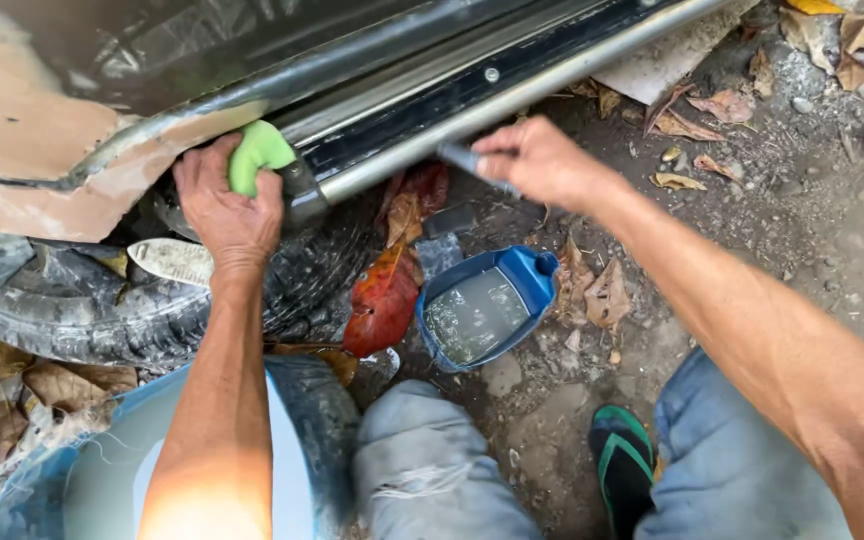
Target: The person kneels on the ground and scrubs the lower metal bumper of a vehicle using a green sponge and a grey brush. They repeatedly dip the sponge into a blue bucket of water and scrub the surface, occasionally using the brush to clean crevices.
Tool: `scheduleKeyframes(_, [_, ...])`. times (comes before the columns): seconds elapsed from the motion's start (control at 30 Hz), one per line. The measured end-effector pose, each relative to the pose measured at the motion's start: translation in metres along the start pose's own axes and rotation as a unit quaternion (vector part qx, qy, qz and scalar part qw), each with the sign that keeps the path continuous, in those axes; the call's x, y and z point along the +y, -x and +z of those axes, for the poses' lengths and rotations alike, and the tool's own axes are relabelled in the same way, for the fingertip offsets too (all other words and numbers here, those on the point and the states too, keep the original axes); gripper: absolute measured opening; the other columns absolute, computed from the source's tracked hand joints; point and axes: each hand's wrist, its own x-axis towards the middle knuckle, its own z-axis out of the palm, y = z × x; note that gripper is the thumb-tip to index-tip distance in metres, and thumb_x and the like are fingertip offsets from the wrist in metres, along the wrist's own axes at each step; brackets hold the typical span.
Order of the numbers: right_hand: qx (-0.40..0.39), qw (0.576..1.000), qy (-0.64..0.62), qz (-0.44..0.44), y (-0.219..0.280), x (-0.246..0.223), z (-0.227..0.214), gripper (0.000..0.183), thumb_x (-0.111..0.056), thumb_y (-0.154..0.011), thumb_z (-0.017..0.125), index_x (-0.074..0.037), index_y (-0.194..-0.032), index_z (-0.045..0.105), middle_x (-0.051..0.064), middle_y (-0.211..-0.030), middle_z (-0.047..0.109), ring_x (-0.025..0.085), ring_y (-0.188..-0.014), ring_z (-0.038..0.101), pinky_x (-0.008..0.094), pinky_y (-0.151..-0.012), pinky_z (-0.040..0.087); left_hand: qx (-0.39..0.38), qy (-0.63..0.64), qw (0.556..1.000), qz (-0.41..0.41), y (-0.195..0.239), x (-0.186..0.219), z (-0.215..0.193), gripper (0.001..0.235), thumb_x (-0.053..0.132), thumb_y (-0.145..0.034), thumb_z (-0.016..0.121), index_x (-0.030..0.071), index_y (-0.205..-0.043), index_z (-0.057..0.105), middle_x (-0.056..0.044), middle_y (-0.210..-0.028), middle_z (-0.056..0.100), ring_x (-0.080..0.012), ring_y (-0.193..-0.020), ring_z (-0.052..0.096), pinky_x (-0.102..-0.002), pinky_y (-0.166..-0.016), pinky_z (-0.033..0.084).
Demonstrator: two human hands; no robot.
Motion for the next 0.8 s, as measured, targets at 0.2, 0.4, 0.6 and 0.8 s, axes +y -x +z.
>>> scheduleKeyframes(0.2, [0.046, 0.897, 0.238, -0.370, -0.069, 0.062, -0.022, 0.042, -0.016, -0.084, 0.079, -0.009, -0.125, 0.073, 0.020, -0.107, 0.065, 0.042, -0.105, 0.063, 0.048, -0.094, 0.051, -0.079, -0.056, 0.994, -0.047, -0.019, 0.032, 0.027, 0.040, 0.011, -0.065, 0.079, 0.005, -0.104, 0.078, -0.016, -0.090, 0.067, -0.0413, -0.087, 0.065, -0.050, -0.081, 0.051])
scheduleKeyframes(0.4, [0.105, 0.838, 0.305, -0.440, -0.167, 0.075, -0.017, 0.049, -0.024, -0.085, 0.079, -0.025, -0.133, 0.069, 0.009, -0.115, 0.056, 0.040, -0.095, 0.067, 0.050, -0.081, 0.056, -0.094, -0.157, 0.983, 0.009, -0.017, 0.041, 0.037, 0.042, 0.028, -0.072, 0.074, 0.016, -0.112, 0.074, -0.006, -0.091, 0.062, -0.0297, -0.090, 0.063, -0.043, -0.075, 0.046])
scheduleKeyframes(0.6, [0.163, 0.793, 0.365, -0.460, -0.180, 0.065, 0.011, 0.040, -0.031, -0.090, 0.070, -0.025, -0.130, 0.069, 0.003, -0.113, 0.059, 0.030, -0.099, 0.060, 0.044, -0.078, 0.051, -0.100, -0.201, 0.974, -0.007, -0.013, 0.040, 0.043, 0.045, 0.041, -0.071, 0.071, 0.021, -0.112, 0.073, -0.004, -0.091, 0.057, -0.0277, -0.087, 0.060, -0.042, -0.074, 0.044])
scheduleKeyframes(0.8, [0.112, 0.840, 0.306, -0.435, -0.151, -0.004, 0.079, 0.033, -0.020, -0.101, 0.057, -0.013, -0.130, 0.071, 0.017, -0.115, 0.074, 0.037, -0.109, 0.068, 0.057, -0.094, 0.048, -0.092, -0.168, 0.981, -0.041, -0.015, 0.038, 0.047, 0.040, 0.031, -0.071, 0.069, 0.021, -0.110, 0.074, -0.003, -0.091, 0.060, -0.0271, -0.085, 0.062, -0.040, -0.076, 0.046])
